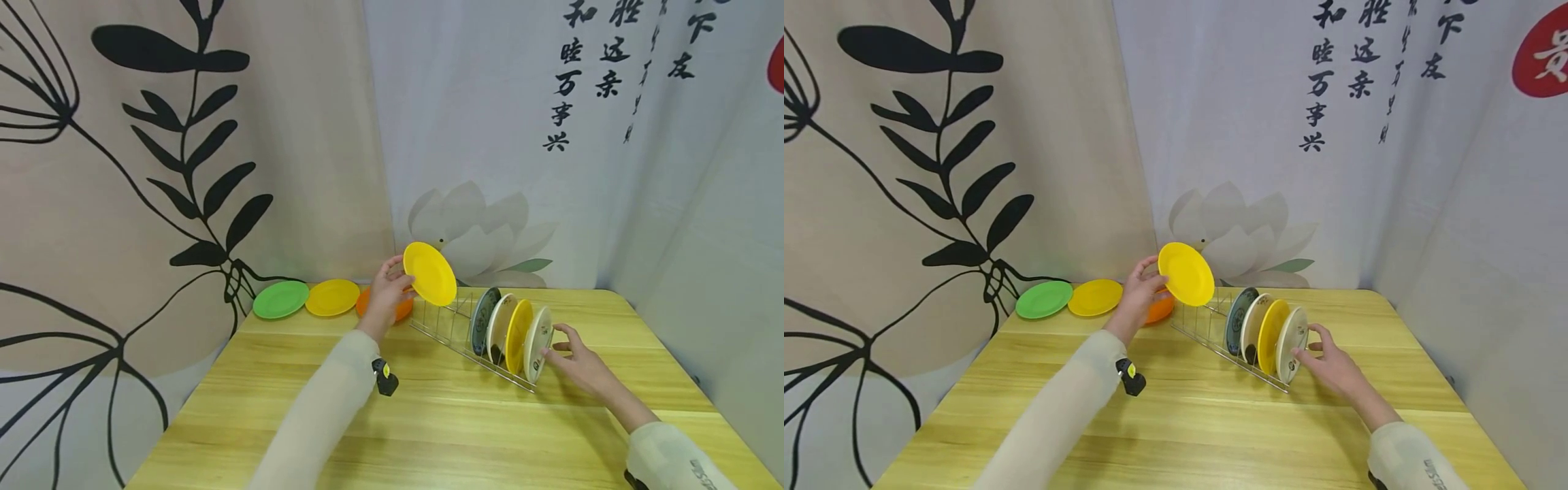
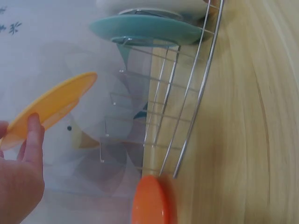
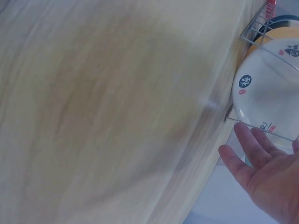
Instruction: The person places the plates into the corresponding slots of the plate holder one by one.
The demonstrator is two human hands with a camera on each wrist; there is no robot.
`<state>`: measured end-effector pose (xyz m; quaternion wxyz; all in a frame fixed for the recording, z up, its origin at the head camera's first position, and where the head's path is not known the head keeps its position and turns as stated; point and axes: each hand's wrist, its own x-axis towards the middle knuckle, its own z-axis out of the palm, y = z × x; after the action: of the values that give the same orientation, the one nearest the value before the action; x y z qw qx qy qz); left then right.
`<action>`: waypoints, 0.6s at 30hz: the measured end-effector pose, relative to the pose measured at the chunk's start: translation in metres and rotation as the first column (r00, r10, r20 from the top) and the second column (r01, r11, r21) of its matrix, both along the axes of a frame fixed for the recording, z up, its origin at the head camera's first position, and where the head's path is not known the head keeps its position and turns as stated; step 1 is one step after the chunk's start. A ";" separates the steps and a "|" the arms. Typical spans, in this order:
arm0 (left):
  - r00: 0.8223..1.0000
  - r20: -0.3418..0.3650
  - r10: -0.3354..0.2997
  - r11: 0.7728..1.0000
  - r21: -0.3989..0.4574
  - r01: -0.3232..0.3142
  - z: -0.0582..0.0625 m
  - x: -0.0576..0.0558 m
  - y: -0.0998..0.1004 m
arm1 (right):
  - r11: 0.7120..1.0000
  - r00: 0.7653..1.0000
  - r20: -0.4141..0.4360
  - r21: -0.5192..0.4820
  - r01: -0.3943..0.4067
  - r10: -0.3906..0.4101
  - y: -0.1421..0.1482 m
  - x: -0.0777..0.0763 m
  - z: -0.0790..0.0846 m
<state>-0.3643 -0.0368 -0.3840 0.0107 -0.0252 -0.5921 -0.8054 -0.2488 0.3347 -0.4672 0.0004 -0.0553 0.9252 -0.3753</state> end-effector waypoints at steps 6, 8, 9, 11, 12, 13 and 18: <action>0.999 -0.023 -0.045 0.999 0.007 0.045 -0.004 -0.003 0.013 | 1.000 1.000 0.004 -0.009 0.006 -0.005 0.000 0.000 0.001; 0.998 -0.025 -0.051 0.999 -0.003 0.051 -0.005 -0.004 0.017 | 1.000 1.000 0.006 -0.012 0.006 -0.006 0.000 0.000 0.001; 0.998 -0.027 -0.055 0.998 -0.006 0.055 -0.006 -0.004 0.019 | 1.000 1.000 0.007 -0.013 0.007 -0.007 0.000 0.000 0.001; 0.998 -0.026 -0.062 0.998 -0.015 0.061 -0.006 -0.003 0.023 | 1.000 1.000 0.007 -0.013 0.009 -0.009 0.000 0.000 0.000; 0.998 -0.025 -0.065 0.998 -0.018 0.064 -0.006 -0.003 0.025 | 1.000 1.000 0.007 -0.013 0.009 -0.009 0.000 0.000 0.000; 0.997 -0.024 -0.067 0.997 -0.025 0.067 -0.007 -0.003 0.026 | 1.000 1.000 0.006 -0.013 0.010 -0.009 0.000 0.000 0.000; 0.996 -0.020 -0.088 0.995 -0.046 0.087 -0.012 -0.006 0.035 | 1.000 1.000 0.006 -0.010 0.009 -0.009 0.000 0.000 -0.001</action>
<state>-0.3700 -0.0017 -0.3955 -0.0186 -0.0599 -0.6081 -0.7914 -0.2488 0.3351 -0.4679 0.0010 -0.0499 0.9235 -0.3803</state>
